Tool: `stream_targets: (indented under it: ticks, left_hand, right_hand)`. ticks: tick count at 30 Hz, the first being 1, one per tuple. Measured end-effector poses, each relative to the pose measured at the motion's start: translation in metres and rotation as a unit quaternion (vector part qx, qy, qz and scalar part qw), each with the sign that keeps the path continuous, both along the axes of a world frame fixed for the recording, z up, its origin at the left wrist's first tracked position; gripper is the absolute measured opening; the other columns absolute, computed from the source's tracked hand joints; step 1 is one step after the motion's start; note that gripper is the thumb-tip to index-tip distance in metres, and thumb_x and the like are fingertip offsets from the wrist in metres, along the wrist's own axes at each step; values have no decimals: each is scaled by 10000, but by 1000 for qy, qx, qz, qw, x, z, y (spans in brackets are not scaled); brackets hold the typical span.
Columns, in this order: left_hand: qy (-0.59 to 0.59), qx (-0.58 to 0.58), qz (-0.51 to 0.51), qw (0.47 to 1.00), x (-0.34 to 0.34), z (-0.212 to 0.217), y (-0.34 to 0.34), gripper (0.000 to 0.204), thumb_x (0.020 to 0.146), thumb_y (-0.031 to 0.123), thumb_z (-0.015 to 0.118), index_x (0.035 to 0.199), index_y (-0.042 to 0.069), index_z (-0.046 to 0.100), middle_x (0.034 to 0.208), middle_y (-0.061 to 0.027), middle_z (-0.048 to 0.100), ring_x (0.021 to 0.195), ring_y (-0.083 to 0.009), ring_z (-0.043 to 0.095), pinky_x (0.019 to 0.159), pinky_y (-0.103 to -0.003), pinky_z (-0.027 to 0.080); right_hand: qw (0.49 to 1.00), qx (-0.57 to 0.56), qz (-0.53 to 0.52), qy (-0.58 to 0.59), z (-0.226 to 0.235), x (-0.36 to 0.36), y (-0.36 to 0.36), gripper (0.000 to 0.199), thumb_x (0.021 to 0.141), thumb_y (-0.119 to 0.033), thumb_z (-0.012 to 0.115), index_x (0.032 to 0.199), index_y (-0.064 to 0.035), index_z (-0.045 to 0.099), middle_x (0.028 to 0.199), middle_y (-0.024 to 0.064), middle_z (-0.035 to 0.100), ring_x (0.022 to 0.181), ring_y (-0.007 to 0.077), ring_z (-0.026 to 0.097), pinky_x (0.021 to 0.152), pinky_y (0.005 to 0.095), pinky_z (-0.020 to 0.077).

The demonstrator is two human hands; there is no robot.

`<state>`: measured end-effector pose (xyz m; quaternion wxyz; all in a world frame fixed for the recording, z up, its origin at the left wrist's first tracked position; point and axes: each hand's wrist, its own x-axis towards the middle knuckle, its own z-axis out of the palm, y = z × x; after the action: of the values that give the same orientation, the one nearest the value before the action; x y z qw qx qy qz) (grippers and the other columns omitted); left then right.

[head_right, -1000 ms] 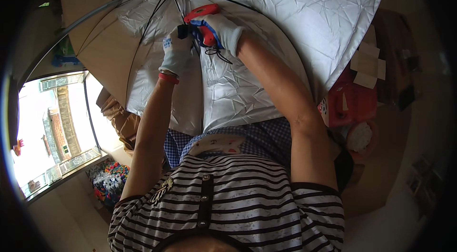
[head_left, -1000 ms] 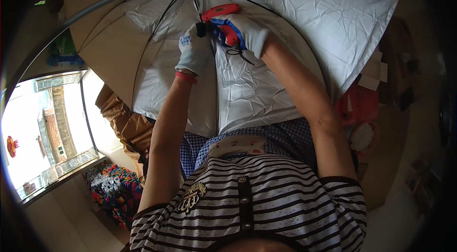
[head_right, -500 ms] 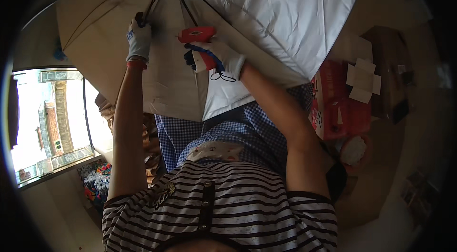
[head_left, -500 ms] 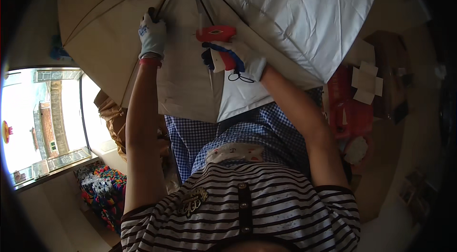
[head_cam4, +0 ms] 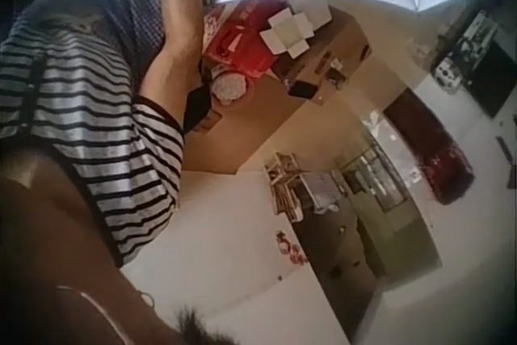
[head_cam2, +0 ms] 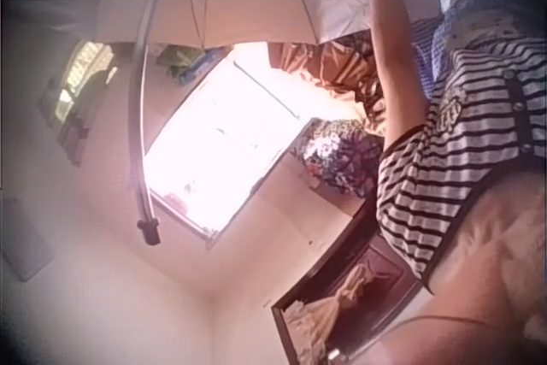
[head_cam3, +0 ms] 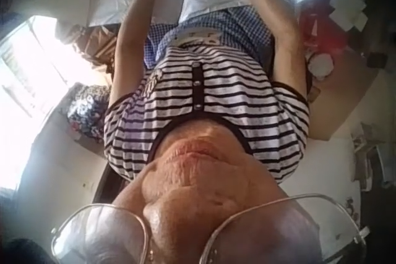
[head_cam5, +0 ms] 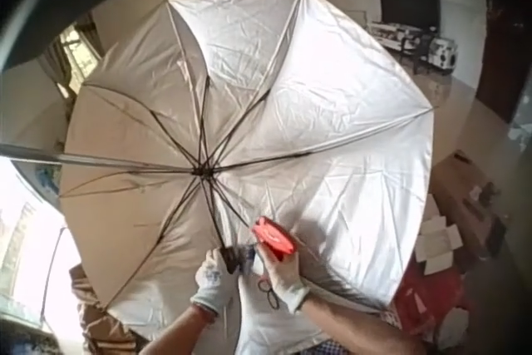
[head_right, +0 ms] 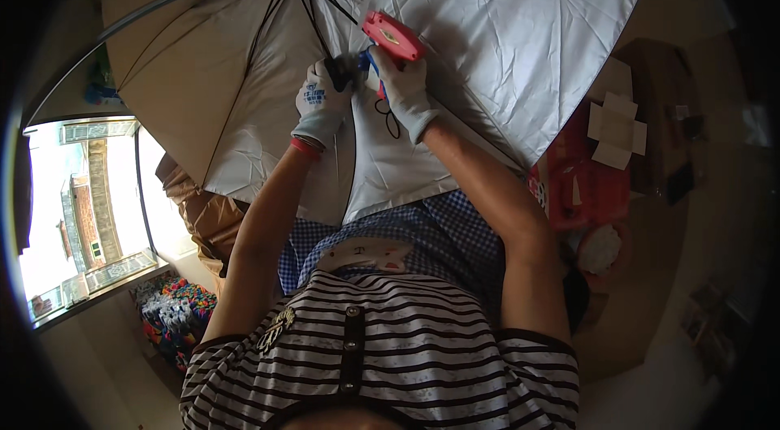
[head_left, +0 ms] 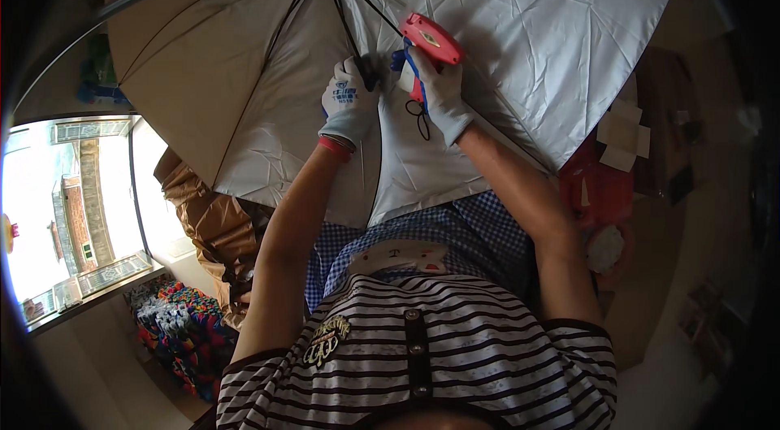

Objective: Assembling the canopy of an umbrella to its frame ribs using a handheld tool.

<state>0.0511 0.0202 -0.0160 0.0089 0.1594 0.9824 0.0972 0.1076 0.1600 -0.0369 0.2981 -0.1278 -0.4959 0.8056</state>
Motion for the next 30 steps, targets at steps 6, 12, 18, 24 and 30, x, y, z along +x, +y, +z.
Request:
stream_targets:
  ticks: [6,12,18,24,30]
  left_hand:
    - [14,44,6,999,-1,-23,-12,576,797,324,652,1249,55,419,1192,-184,533,1001,-368,596,819,-449,495]
    - [28,53,-21,998,-3,-29,-23,571,803,289,641,1251,33,397,1221,-192,523,962,-391,610,815,-459,502]
    - [-36,-52,-12,998,-25,6,-31,557,805,288,636,1257,32,436,1195,-194,565,968,-377,613,810,-441,504]
    - [-52,114,-54,991,-50,26,-32,368,808,317,631,1108,103,626,1017,-167,664,924,-329,642,774,-404,511]
    - [85,197,-63,975,-49,31,-16,242,819,222,632,1006,78,687,846,-147,690,767,-281,676,669,-351,512]
  right_hand:
    - [997,-4,-69,16,39,-9,51,252,838,-170,697,1024,-10,643,878,17,654,761,101,609,688,267,488]
    - [990,135,-21,40,23,8,25,254,859,-195,683,1036,-21,628,948,36,643,722,123,627,668,266,510]
    - [961,203,175,-69,-3,-9,5,272,868,-253,664,1004,-18,647,823,-3,638,709,84,579,659,259,474]
    - [981,92,95,-141,2,-48,-24,350,833,-331,666,816,19,659,631,54,611,579,127,567,578,311,461]
    - [984,27,96,-148,14,-48,-37,275,856,-262,646,820,11,654,675,10,627,597,77,550,558,291,442]
